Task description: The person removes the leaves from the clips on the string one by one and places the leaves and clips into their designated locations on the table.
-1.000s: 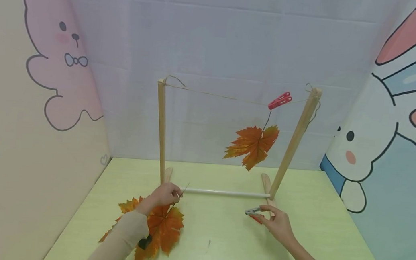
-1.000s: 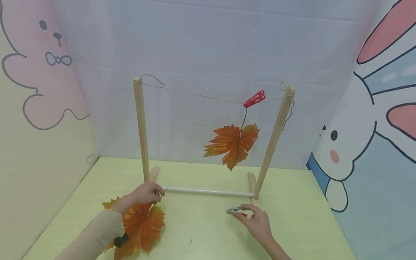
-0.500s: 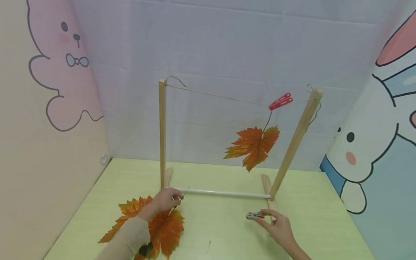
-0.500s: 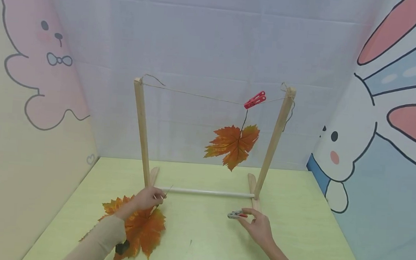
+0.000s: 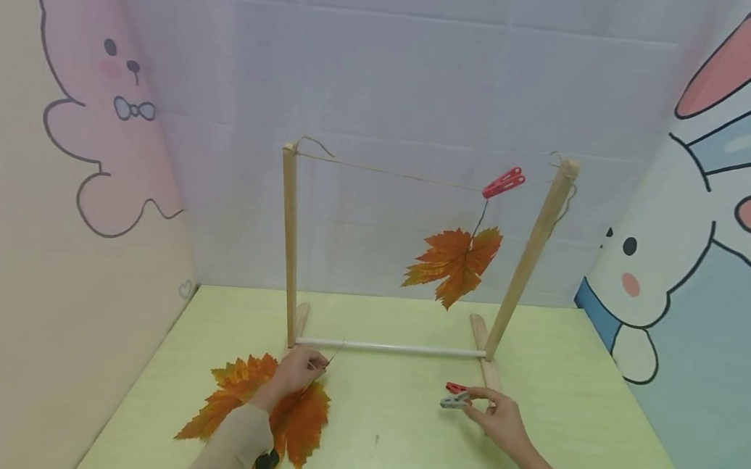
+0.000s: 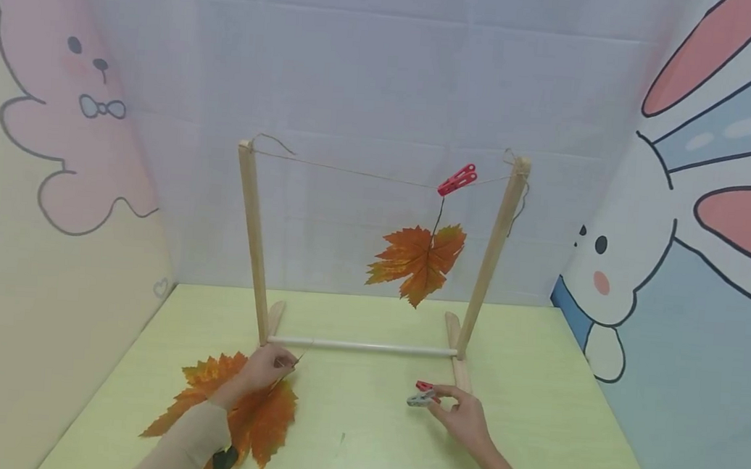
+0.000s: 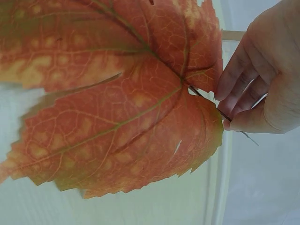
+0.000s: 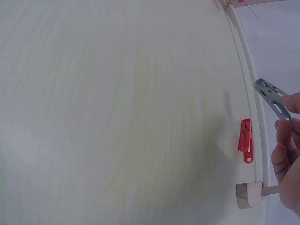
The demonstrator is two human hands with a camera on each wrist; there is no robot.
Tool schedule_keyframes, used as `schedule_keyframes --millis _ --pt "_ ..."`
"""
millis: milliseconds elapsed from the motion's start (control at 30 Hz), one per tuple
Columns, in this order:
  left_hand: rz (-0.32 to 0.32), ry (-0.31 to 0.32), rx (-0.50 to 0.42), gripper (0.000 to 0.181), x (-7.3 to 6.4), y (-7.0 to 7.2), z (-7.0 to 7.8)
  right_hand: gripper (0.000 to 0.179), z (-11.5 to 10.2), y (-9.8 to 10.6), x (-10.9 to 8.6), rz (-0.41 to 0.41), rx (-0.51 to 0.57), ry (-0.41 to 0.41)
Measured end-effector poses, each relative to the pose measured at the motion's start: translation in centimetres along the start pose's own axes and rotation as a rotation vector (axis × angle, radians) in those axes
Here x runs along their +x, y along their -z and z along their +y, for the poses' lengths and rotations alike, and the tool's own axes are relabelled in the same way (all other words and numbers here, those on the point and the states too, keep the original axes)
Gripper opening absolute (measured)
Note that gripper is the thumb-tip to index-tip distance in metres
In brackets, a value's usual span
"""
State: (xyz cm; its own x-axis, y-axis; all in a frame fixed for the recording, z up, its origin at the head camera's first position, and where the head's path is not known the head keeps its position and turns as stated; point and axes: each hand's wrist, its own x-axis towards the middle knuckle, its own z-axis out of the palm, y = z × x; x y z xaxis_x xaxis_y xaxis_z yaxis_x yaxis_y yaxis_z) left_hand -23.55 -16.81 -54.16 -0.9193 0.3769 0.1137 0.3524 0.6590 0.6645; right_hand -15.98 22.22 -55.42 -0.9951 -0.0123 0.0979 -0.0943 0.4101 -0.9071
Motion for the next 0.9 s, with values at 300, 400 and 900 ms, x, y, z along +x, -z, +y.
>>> schedule_keyframes --millis 300,400,900 --pt "-0.003 0.100 -0.039 0.013 -0.4 -1.0 -0.4 0.030 1.3 0.0 -0.5 0.018 -0.080 -0.004" --pt "0.010 0.113 -0.053 0.013 -0.4 -1.4 -0.5 0.030 1.1 -0.1 -0.7 0.042 -0.072 0.030" --pt "0.097 0.156 -0.077 0.014 -0.9 -3.3 -1.8 0.032 2.6 -0.6 -1.1 0.027 -0.130 -0.088"
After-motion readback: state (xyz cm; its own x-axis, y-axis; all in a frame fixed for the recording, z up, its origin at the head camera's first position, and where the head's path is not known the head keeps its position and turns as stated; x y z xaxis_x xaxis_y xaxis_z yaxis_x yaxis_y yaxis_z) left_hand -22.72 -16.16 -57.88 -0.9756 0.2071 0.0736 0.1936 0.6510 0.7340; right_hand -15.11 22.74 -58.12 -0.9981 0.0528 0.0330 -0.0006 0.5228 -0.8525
